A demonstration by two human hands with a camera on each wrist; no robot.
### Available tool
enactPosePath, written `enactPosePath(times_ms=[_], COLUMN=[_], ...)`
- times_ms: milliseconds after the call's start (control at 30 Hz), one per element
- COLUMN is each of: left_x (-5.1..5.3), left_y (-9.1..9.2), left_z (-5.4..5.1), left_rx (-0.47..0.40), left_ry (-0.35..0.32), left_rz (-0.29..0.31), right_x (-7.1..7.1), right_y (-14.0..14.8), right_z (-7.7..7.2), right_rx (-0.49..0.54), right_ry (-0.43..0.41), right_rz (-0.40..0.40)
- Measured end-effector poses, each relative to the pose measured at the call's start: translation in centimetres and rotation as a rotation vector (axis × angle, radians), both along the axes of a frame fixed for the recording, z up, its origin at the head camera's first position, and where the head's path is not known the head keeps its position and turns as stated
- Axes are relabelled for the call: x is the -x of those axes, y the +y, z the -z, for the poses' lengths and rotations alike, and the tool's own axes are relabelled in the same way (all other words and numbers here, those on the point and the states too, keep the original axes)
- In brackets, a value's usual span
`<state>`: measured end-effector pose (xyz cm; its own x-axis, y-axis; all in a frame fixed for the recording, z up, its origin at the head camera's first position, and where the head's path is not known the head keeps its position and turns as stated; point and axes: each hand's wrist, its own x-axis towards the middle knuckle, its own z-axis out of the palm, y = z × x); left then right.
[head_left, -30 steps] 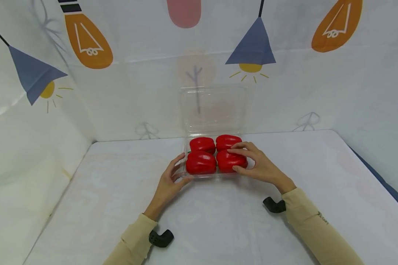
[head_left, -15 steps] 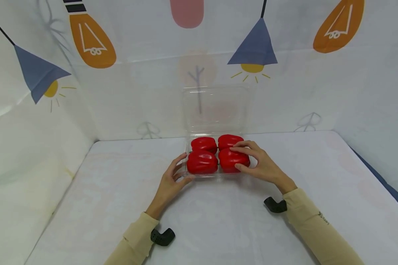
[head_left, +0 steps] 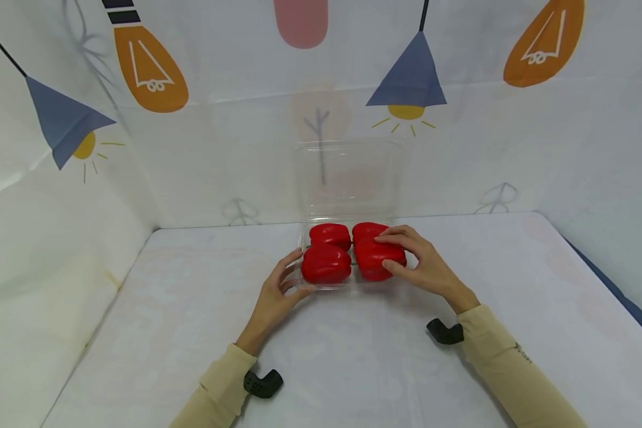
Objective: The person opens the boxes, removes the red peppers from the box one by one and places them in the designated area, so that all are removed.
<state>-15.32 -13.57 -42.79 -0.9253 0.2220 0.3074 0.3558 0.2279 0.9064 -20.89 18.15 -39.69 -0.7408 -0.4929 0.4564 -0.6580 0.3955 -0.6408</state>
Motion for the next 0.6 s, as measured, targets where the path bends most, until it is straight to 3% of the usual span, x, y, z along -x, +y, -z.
enactPosePath(times_ms=[467,600], left_x=[0.0,0.0], left_y=[0.1,0.1], left_z=[0.1,0.1], left_rx=[0.023,0.025], left_ry=[0.026,0.03], left_rz=[-0.012,-0.014], right_x=[-0.3,-0.2], right_y=[0.8,1.2], right_z=[-0.8,-1.0], right_rx=[-0.097,-0.12], right_ry=[-0.112,-0.093], right_rz=[-0.016,-0.016])
